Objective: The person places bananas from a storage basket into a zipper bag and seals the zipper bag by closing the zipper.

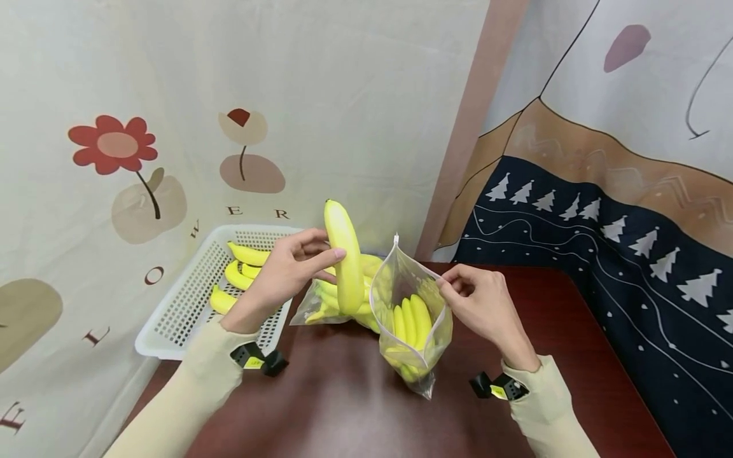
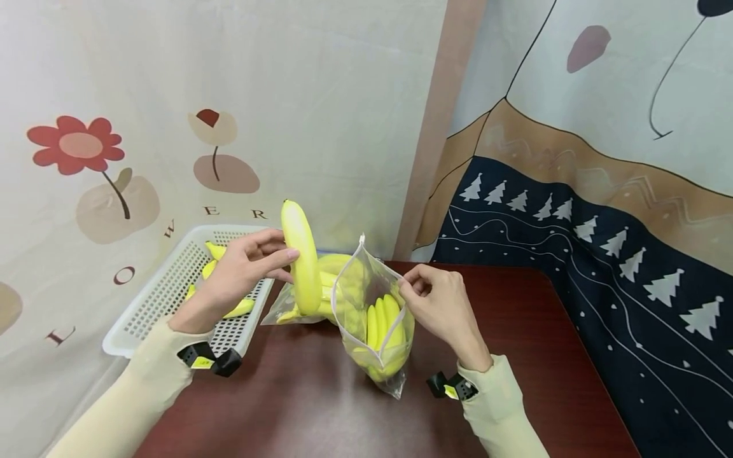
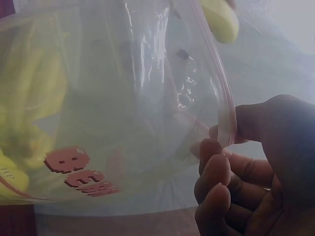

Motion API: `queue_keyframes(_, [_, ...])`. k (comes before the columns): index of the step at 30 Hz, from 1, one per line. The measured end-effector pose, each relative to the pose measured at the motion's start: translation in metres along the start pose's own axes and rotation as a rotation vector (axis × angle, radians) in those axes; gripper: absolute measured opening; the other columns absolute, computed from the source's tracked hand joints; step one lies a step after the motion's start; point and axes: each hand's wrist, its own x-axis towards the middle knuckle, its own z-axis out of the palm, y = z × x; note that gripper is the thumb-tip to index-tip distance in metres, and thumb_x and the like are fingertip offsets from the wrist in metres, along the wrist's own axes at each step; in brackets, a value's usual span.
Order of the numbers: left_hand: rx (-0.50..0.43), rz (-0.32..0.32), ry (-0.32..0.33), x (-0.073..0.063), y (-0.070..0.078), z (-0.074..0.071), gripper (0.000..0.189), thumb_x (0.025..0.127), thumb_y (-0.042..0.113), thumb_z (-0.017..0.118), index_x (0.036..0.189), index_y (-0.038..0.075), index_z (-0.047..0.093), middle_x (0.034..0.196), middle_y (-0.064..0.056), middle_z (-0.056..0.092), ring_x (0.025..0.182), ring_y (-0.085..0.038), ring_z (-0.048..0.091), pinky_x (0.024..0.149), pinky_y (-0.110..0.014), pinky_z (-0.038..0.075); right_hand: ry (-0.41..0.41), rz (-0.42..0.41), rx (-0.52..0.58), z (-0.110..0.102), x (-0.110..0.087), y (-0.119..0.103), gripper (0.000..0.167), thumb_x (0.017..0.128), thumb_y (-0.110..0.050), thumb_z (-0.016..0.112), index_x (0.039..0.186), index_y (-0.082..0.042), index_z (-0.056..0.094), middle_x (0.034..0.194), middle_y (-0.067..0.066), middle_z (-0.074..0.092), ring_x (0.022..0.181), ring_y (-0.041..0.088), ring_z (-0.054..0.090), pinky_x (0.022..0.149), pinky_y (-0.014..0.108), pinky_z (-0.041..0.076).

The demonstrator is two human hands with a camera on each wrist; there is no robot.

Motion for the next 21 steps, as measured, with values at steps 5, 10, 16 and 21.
queue_keyframes(5, [-0.030,0.005,-0.029,0.003,0.012,0.014,0.029,0.096,0.017,0.072,0.120,0.001,0.065,0.103,-0.008,0.075,0.095,-0.019,0.074,0.080,-0.046,0.064,-0.006,0.004,0.007,-0.001,0.000,0.000,0.010,0.094,-0.016,0.068,0.088,-0.018,0.076,0.070,-0.004,0.067,0.062,0.013,0.057,0.055,0.022,0.049])
queue_keyframes(10, [-0.081,0.001,-0.072,0.008,0.018,0.027,0.031,0.098,0.017,0.069,0.123,0.000,0.063,0.107,-0.014,0.074,0.097,-0.021,0.074,0.082,-0.047,0.064,-0.005,0.004,0.003,-0.001,0.001,0.001,0.010,0.094,-0.016,0.069,0.087,-0.017,0.076,0.067,-0.004,0.065,0.061,0.014,0.056,0.054,0.022,0.047])
queue_keyframes(16, [-0.128,-0.037,-0.082,0.013,0.018,0.042,0.032,0.097,0.019,0.070,0.122,-0.001,0.064,0.113,-0.017,0.070,0.099,-0.023,0.073,0.082,-0.048,0.064,-0.005,0.010,0.005,0.001,0.002,0.001,0.012,0.094,-0.020,0.071,0.083,-0.015,0.073,0.062,-0.004,0.063,0.056,0.013,0.054,0.049,0.023,0.043])
queue_keyframes(21, [-0.183,-0.013,-0.071,0.014,0.023,0.048,0.034,0.097,0.019,0.069,0.124,-0.001,0.063,0.115,-0.018,0.070,0.100,-0.022,0.073,0.084,-0.049,0.064,-0.004,0.013,0.012,0.001,0.002,0.002,0.013,0.094,-0.022,0.070,0.083,-0.016,0.071,0.062,-0.005,0.065,0.055,0.012,0.056,0.049,0.024,0.045])
